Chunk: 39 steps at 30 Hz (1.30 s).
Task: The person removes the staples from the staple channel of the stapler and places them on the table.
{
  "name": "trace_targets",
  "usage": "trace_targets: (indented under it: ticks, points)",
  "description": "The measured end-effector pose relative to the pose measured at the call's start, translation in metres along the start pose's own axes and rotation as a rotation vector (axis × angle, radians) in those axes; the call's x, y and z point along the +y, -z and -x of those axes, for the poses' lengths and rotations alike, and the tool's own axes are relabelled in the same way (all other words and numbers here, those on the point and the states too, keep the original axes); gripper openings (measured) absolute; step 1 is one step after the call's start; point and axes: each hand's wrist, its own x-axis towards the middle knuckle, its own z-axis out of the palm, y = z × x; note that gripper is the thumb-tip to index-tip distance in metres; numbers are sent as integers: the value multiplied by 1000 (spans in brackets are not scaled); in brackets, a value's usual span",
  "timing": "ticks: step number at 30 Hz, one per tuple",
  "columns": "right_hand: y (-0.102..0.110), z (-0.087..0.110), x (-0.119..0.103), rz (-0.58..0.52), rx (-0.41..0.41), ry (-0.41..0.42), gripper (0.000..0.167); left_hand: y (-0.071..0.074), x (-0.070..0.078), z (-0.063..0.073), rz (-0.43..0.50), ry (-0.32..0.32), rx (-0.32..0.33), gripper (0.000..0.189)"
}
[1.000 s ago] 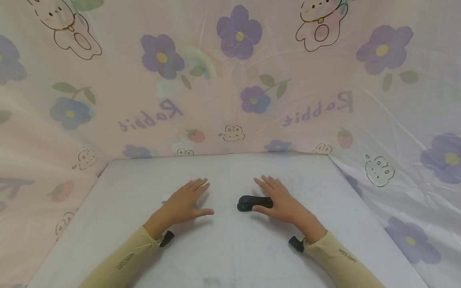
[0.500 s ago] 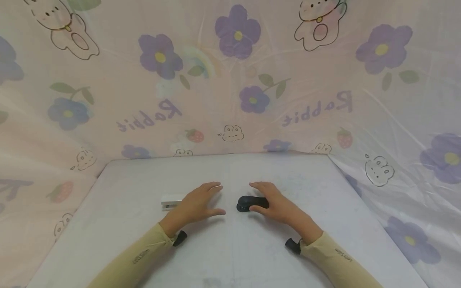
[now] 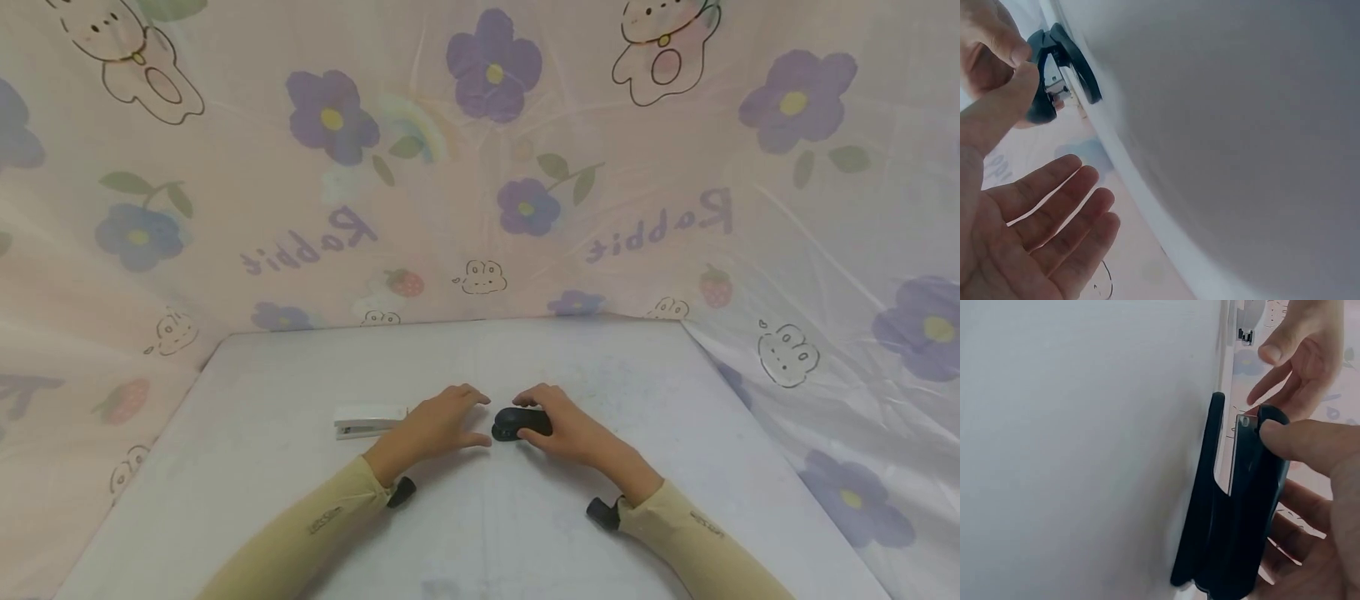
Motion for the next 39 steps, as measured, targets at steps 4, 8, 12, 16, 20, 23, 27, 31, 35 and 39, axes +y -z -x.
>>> trace_targets:
  ticks: [4,8,12,16,20,23,27,31,35,39]
  points:
    - [-2,-1,1,-25,-16,-17,40,-3,5,-6,-8,-11,-5,62]
    - [-2,-3,3,-45,-38,-47,37,-8,7,-13,-25,-8,-24,58]
    - [-3,-4,4,-40,-54,-71,37,-10,10,-19,-32,-1,-48,53]
    - [-3,-5,3,-37,-67,-83,37,-12,12,-25,-45,11,-76,50]
    - [-1,-6,2,-38,-68,-85,36,-14,13,-30,-76,20,-84,46]
    - [-1,-7,3,-33,-65,-84,35,-15,15,-33,-97,19,-83,45]
    - [-2,-7,4,-43,-65,-88,36,-13,16,-34,-79,15,-83,42]
    - [-2,-6,4,-64,-65,-103,36,-12,15,-35,-21,7,-75,39]
    - [-1,-5,5,-91,-60,-119,35,-11,15,-35,17,0,-68,37]
    - [0,-5,7,-125,-58,-123,36,-10,17,-35,22,7,-68,35]
